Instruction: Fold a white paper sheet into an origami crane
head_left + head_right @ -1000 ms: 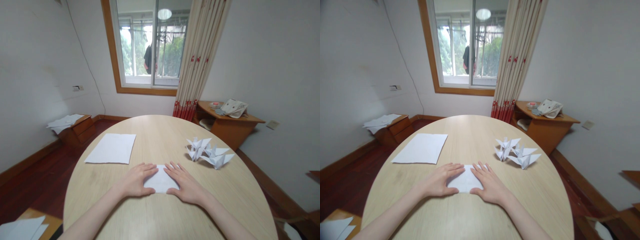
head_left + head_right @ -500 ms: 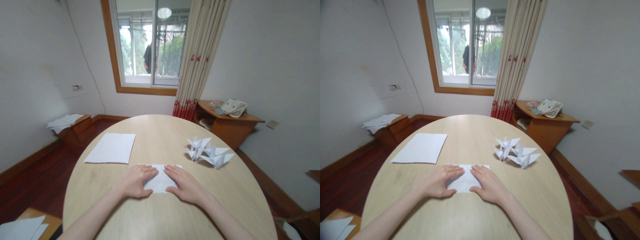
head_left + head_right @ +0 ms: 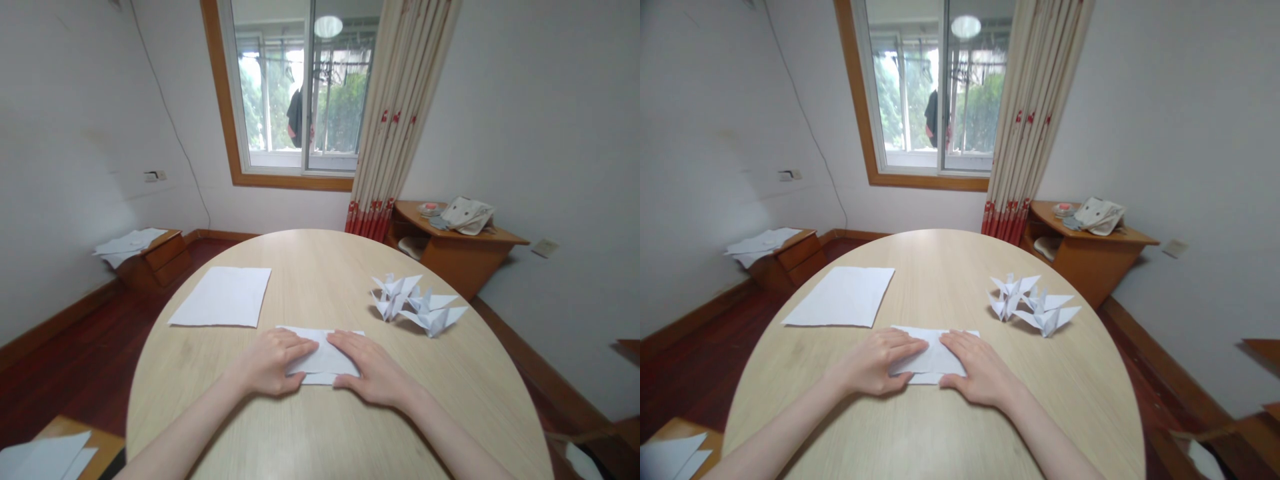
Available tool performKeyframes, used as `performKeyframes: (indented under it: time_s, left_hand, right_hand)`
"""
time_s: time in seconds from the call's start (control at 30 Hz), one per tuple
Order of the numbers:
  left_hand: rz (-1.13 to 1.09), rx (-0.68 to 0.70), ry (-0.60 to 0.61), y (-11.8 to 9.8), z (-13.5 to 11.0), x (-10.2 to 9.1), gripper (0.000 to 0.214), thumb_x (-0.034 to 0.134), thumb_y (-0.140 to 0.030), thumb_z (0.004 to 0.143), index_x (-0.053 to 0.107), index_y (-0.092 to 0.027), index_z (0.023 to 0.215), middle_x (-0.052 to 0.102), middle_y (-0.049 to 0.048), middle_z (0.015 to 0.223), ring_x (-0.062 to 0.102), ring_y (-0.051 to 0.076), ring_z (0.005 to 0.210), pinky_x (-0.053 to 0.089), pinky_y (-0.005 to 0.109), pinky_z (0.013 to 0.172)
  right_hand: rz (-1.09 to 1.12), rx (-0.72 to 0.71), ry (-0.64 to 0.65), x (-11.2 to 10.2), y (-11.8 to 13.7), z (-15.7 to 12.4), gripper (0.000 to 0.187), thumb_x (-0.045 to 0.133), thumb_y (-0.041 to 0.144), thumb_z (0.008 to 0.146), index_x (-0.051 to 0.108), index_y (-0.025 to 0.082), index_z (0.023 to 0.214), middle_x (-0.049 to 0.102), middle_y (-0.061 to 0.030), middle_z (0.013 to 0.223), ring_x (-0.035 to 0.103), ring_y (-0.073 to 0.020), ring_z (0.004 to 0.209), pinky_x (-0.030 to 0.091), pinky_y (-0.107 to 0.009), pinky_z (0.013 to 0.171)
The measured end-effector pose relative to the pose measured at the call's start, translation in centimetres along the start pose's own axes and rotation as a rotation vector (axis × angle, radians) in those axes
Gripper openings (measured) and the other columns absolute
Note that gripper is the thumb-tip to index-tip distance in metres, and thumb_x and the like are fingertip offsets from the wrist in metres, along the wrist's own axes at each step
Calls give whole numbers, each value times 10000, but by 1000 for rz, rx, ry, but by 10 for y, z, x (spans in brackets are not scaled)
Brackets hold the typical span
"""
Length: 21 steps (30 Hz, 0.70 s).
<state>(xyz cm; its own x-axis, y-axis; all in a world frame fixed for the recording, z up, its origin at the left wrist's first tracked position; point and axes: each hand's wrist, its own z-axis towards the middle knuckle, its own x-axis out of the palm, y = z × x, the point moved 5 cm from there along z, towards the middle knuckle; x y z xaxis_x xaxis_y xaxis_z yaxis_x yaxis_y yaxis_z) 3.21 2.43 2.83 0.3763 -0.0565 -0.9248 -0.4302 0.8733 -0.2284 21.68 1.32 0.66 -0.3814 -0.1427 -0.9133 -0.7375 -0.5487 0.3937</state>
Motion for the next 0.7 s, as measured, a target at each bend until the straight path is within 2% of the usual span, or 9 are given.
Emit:
performKeyframes:
  time_s: [0.1, 0.37, 0.53, 0.7]
  left_hand:
    - [29, 10, -51, 0, -2, -2, 445, 529, -255, 799, 568, -188, 1237, 700, 92, 1096, 671, 245, 952, 516, 373, 850]
    - [93, 77, -188, 2, -5, -6, 358, 438, -244, 929, 535, -189, 1269, 711, 101, 1027, 687, 217, 892, 565, 340, 774]
    - [122, 108, -304, 2, -6, -11, 329, 404, -238, 975, 534, -176, 1271, 715, 106, 1002, 691, 213, 883, 573, 334, 762]
    - [123, 102, -382, 1, -8, -15, 355, 425, -242, 989, 473, -213, 1339, 706, 93, 1067, 690, 195, 917, 568, 310, 779]
  right_hand:
    - [-9, -25, -18, -2, 0, -1, 727, 592, 597, 807, 468, 157, 1373, 500, -157, 1395, 451, -310, 1291, 340, -482, 1080]
    - [-12, -27, -90, -17, 3, -7, 543, 572, 325, 831, 484, 213, 1355, 568, -102, 1336, 535, -277, 1202, 417, -447, 1012]
    - [-45, -70, -175, -27, 2, -10, 447, 508, 354, 886, 540, 183, 1298, 629, -117, 1253, 589, -276, 1125, 465, -437, 952]
    - [-82, -112, -308, -33, -1, -11, 378, 414, 370, 956, 578, 199, 1251, 679, -113, 1166, 643, -260, 1032, 506, -430, 888]
